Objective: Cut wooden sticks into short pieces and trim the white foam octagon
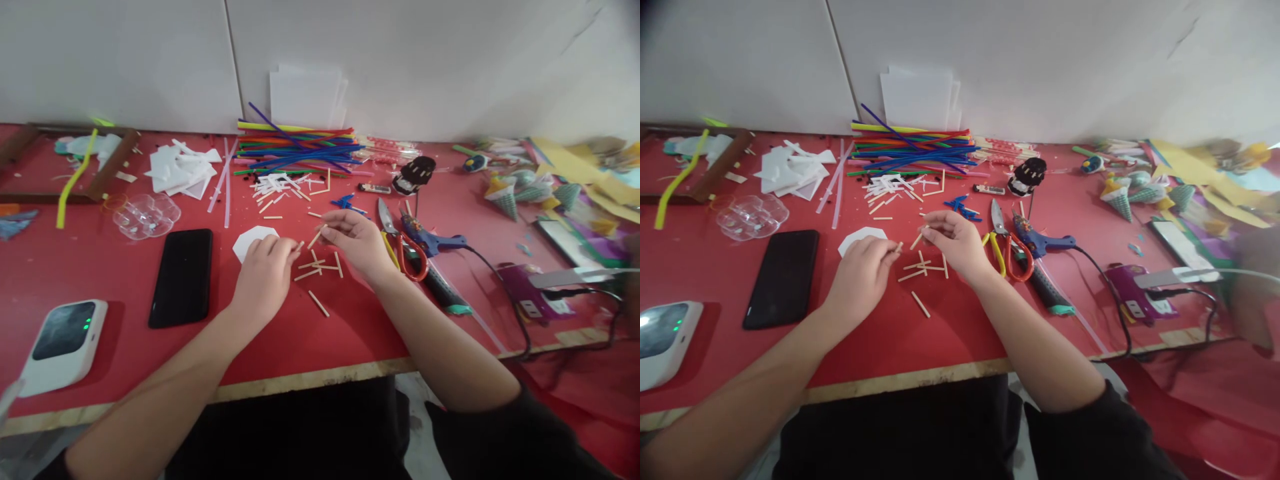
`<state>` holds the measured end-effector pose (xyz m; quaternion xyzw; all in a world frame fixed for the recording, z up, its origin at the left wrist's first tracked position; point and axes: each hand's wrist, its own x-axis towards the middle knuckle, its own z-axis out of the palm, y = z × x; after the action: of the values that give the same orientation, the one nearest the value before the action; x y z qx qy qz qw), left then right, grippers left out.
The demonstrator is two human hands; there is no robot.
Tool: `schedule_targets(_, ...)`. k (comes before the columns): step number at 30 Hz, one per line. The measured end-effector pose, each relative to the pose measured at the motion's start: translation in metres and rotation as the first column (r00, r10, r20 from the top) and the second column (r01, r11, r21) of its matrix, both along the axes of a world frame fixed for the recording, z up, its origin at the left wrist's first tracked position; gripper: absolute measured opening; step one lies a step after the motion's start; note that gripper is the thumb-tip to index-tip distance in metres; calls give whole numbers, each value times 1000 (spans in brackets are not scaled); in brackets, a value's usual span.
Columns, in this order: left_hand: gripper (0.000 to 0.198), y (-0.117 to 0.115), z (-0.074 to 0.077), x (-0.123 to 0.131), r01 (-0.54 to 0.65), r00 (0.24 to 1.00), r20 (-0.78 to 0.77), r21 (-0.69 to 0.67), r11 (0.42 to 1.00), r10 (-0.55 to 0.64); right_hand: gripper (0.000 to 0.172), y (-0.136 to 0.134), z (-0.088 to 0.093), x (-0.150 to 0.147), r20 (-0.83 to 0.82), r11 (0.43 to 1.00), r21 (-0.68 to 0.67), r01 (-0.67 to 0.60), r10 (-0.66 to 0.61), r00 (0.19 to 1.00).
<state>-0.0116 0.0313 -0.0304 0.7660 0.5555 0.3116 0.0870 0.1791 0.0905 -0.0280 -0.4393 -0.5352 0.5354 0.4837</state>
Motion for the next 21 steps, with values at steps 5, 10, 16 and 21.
schedule_targets(5,15,8,6,1,137,603,783,-295,946,157,29,-5,5,-7,-224,996,-87,-23,3,975)
schedule_targets(10,21,9,5,7,334,292,899,-416,846,327,34,-11,10,-11,-240,991,-121,-55,25,970)
schedule_targets(16,23,4,2,5,243,527,830,-352,904,182,17,-18,3,-10,278,980,109,-168,132,951)
schedule_targets(21,13,3,5,4,57,815,574,-210,976,75,23,-19,6,-7,549,936,335,-106,-102,830)
